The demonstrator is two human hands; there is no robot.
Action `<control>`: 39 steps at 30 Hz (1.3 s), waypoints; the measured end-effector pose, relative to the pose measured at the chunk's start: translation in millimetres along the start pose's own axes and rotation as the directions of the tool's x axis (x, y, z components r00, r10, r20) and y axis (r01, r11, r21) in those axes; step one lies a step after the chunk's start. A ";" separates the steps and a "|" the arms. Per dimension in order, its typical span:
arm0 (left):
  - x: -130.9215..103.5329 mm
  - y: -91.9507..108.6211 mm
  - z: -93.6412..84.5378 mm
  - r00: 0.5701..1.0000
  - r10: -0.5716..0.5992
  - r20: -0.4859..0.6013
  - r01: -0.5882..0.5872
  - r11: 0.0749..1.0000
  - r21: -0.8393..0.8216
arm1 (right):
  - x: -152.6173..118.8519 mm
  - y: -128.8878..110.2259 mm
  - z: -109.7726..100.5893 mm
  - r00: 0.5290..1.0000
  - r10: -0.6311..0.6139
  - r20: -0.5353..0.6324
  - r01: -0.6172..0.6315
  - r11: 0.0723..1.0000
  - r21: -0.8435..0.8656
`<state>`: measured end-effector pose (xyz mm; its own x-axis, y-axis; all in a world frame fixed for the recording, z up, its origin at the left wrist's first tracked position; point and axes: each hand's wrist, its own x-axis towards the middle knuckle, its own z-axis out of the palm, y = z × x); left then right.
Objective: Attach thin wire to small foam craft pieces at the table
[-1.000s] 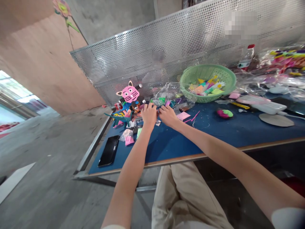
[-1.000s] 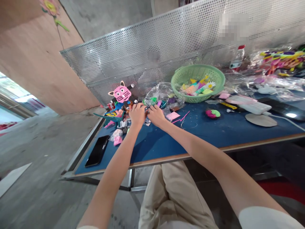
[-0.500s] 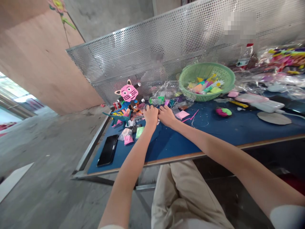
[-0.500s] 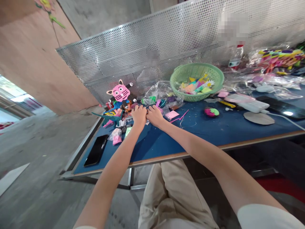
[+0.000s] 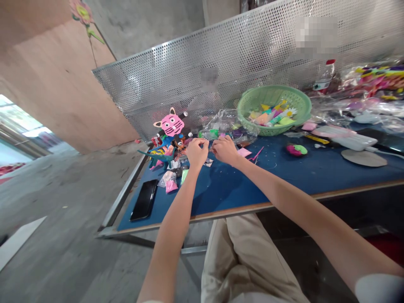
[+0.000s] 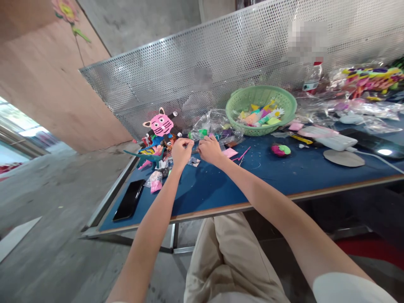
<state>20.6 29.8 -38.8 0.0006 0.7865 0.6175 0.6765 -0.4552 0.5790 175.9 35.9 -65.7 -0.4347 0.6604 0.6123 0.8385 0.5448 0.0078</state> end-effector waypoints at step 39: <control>0.1 -4.6 -8.1 0.939 -0.245 0.241 0.237 0.970 0.060 | -0.1 25.0 9.7 0.959 -0.154 0.240 0.117 0.980 0.161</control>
<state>11.6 28.6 -37.1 0.0125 0.9507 0.3097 0.7005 -0.2294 0.6758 193.7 54.5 -73.3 -0.6246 0.6728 0.3964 0.7179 0.6945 -0.0476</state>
